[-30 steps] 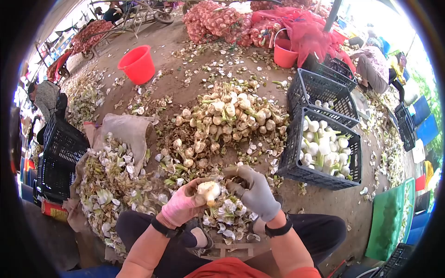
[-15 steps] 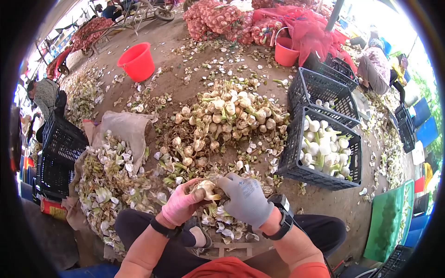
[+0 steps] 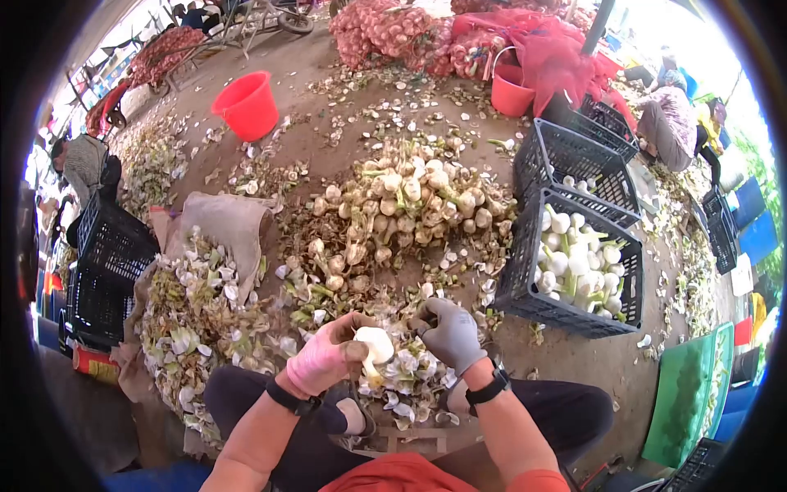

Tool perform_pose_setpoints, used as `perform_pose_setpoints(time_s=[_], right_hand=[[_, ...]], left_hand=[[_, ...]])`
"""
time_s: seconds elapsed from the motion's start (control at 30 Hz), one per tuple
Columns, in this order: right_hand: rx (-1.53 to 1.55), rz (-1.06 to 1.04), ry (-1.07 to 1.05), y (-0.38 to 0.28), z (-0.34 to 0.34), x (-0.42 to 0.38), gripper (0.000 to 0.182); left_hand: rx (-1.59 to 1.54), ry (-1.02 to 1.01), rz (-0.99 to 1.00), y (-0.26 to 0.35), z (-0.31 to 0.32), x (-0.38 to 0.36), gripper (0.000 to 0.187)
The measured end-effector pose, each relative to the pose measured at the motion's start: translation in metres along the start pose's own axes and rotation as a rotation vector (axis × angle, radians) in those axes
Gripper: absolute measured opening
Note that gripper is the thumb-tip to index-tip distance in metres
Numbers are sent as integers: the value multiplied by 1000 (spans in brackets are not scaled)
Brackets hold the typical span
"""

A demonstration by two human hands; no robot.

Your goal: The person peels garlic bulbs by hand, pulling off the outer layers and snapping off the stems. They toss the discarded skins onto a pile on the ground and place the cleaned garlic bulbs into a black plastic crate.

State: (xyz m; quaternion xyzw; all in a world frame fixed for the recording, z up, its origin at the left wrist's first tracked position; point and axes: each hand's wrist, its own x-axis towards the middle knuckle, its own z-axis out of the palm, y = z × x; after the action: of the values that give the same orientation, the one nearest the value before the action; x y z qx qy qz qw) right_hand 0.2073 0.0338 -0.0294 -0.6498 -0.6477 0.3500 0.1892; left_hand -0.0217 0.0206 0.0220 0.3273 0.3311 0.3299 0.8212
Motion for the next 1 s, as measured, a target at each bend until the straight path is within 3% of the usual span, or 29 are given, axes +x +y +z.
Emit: perform_pose_setpoints(time_s=[0.07, 0.1, 0.13, 0.2, 0.23, 0.3, 0.33, 0.37, 0.4, 0.47, 0.5, 0.53, 0.57, 0.6, 0.67, 0.73, 0.77, 0.8, 0.83, 0.87, 0.9, 0.93, 1.0], right_hand=[[80, -334, 305, -1, -2, -1, 16], [60, -309, 313, -4, -6, -6, 29], [63, -312, 308, -10, -8, -10, 29], [519, -159, 117, -22, -14, -19, 33], [807, -117, -92, -29, -15, -22, 41], [928, -62, -316, -31, -2, -24, 48], [973, -41, -384, -26, 10, -21, 49], [915, -80, -442, -23, 13, -14, 54], [966, 178, -603, -6, 17, -3, 53], [1554, 256, -336, 60, 59, 17, 39], [1521, 56, -332, 117, 63, 42, 35], [1434, 25, -181, 125, 29, 57, 32], [1344, -2, -32, 105, -12, 80, 32], [1469, 25, 336, 35, -59, 82, 34], [1654, -101, 435, 48, -108, 120, 34], [1462, -56, 398, 54, -104, 153, 33], [1275, -72, 196, 36, -90, 161, 30], [1031, 68, 225, 19, -64, 162, 25], [833, 151, 37, 26, -36, 173, 25], [812, 154, -67, 8, -8, 176, 23], [665, 107, -164, 41, 41, 204, 28], [277, -70, -83, 57, 82, 223, 37], [-72, -79, 6, 66, 138, 249, 54]], left_hand=[[-29, 40, 5, -3, -2, 3, 54], [-29, 43, 6, -3, -2, 4, 54], [51, 87, 43, -4, -2, 6, 51], [126, 127, 80, -10, -5, 11, 47], [273, 153, 135, -18, -9, 15, 45], [512, 229, 159, -23, -5, 19, 43], [903, 294, 245, -27, -5, 20, 47], [874, 290, 223, -28, -4, 20, 54], [845, 287, 199, -27, -2, 19, 60], [939, 287, 216, -23, -5, 19, 57], [850, 297, 221, -24, -7, 20, 55], [760, 308, 224, -26, -10, 20, 54], [672, 302, 218, -34, -15, 22, 53], [670, 307, 211, -33, -16, 23, 53], [704, 270, 148, -25, -9, 22, 51], [612, 259, 99, -17, -5, 25, 51], [607, 230, 80, -17, -8, 28, 50], [604, 204, 57, -17, -11, 31, 49], [605, 218, 64, -16, -13, 33, 46], [606, 230, 52, -17, -18, 35, 46], [690, 257, 53, -19, -23, 35, 45], [775, 283, 54, -21, -27, 36, 45], [767, 308, 10, -20, -32, 35, 44]])
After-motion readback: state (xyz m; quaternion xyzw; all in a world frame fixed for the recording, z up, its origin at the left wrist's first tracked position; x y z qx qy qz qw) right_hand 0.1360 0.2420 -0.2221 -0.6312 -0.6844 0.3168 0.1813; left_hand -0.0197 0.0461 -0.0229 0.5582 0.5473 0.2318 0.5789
